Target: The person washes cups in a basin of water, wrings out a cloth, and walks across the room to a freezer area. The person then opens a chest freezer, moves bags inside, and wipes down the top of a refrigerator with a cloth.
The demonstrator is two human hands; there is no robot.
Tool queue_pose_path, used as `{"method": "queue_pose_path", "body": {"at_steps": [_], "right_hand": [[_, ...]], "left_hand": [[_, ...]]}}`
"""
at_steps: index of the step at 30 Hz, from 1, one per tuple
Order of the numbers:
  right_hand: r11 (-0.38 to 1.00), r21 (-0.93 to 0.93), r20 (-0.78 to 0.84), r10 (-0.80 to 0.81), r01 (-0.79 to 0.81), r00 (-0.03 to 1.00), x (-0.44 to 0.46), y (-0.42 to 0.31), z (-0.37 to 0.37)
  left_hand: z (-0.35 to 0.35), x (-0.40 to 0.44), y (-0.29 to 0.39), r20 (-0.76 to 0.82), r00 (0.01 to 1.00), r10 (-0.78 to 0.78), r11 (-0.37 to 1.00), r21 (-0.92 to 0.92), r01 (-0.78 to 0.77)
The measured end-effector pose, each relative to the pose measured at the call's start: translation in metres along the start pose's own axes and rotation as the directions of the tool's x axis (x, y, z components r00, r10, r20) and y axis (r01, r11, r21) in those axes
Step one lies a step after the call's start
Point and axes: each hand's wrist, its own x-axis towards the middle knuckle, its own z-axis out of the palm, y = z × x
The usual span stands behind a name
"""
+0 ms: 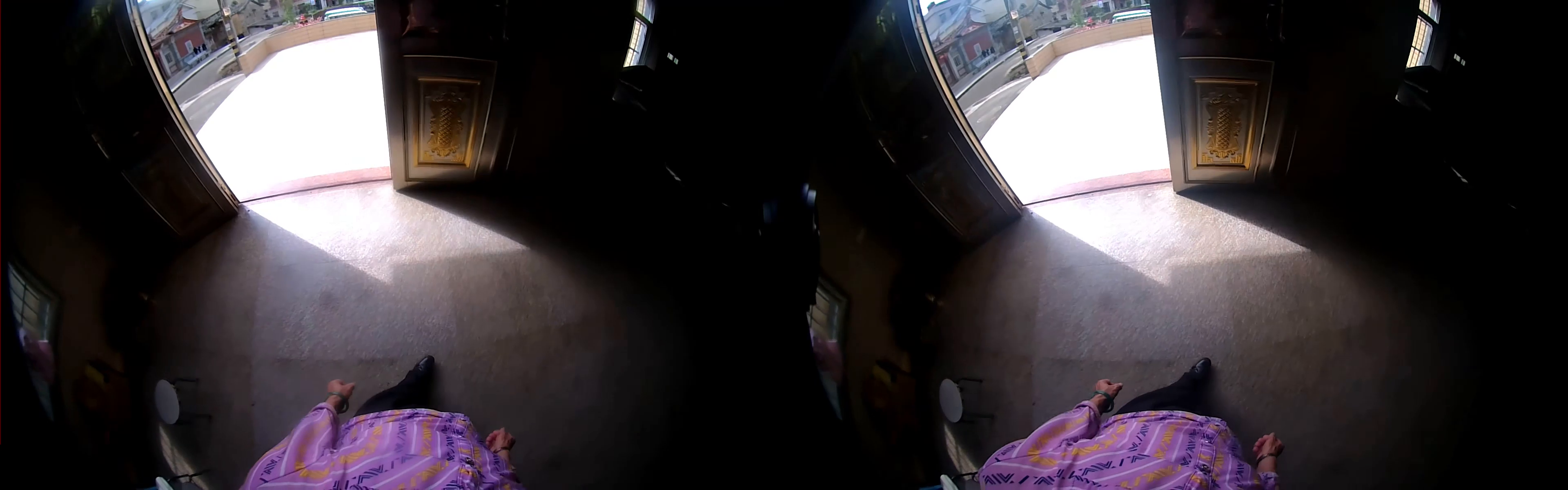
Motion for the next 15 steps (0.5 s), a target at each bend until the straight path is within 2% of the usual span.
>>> {"method": "queue_pose_path", "body": {"at_steps": [2, 5, 7, 8, 10, 11, 13, 15], "right_hand": [[0.999, 0.030, 0.074, -0.047, 0.045, 0.996, 0.009, -0.025, 0.011], [0.991, 0.029, 0.007, -0.131, 0.131, 0.991, 0.012, -0.065, 0.023], [0.995, 0.041, -0.012, -0.086, 0.087, 0.996, 0.022, -0.093, 0.030], [0.998, 0.053, -0.016, -0.039, 0.040, 0.999, 0.025, -0.099, 0.034], [0.982, 0.020, -0.084, -0.188, 0.190, 0.979, 0.023, -0.123, 0.043], [0.982, 0.032, -0.121, -0.183, 0.189, 0.976, 0.023, -0.137, 0.048], [0.985, 0.065, -0.185, -0.145, 0.160, 0.972, 0.016, -0.159, 0.058], [0.979, -0.029, -0.145, -0.204, 0.202, 0.968, 0.015, -0.180, 0.068]], "left_hand": [[0.010, 0.024, 0.019, -0.036, 0.999, 0.032, 0.998, 0.048, -0.030], [0.030, 0.058, 0.058, 0.051, 0.999, 0.015, 1.000, 0.023, -0.016], [0.045, 0.096, 0.082, 0.018, 1.000, 0.018, 0.999, -0.028, -0.017], [0.055, 0.121, 0.088, 0.051, 0.997, 0.054, 0.998, 0.005, -0.055], [0.084, 0.162, 0.108, 0.093, 0.993, 0.068, 0.977, -0.206, -0.048], [0.069, 0.142, 0.148, 0.143, 0.986, 0.085, 0.947, -0.319, -0.035], [0.077, 0.160, 0.173, 0.168, 0.979, 0.114, 0.959, -0.275, -0.065], [0.082, 0.174, 0.195, 0.183, 0.974, 0.132, 0.970, -0.226, -0.089]]}}
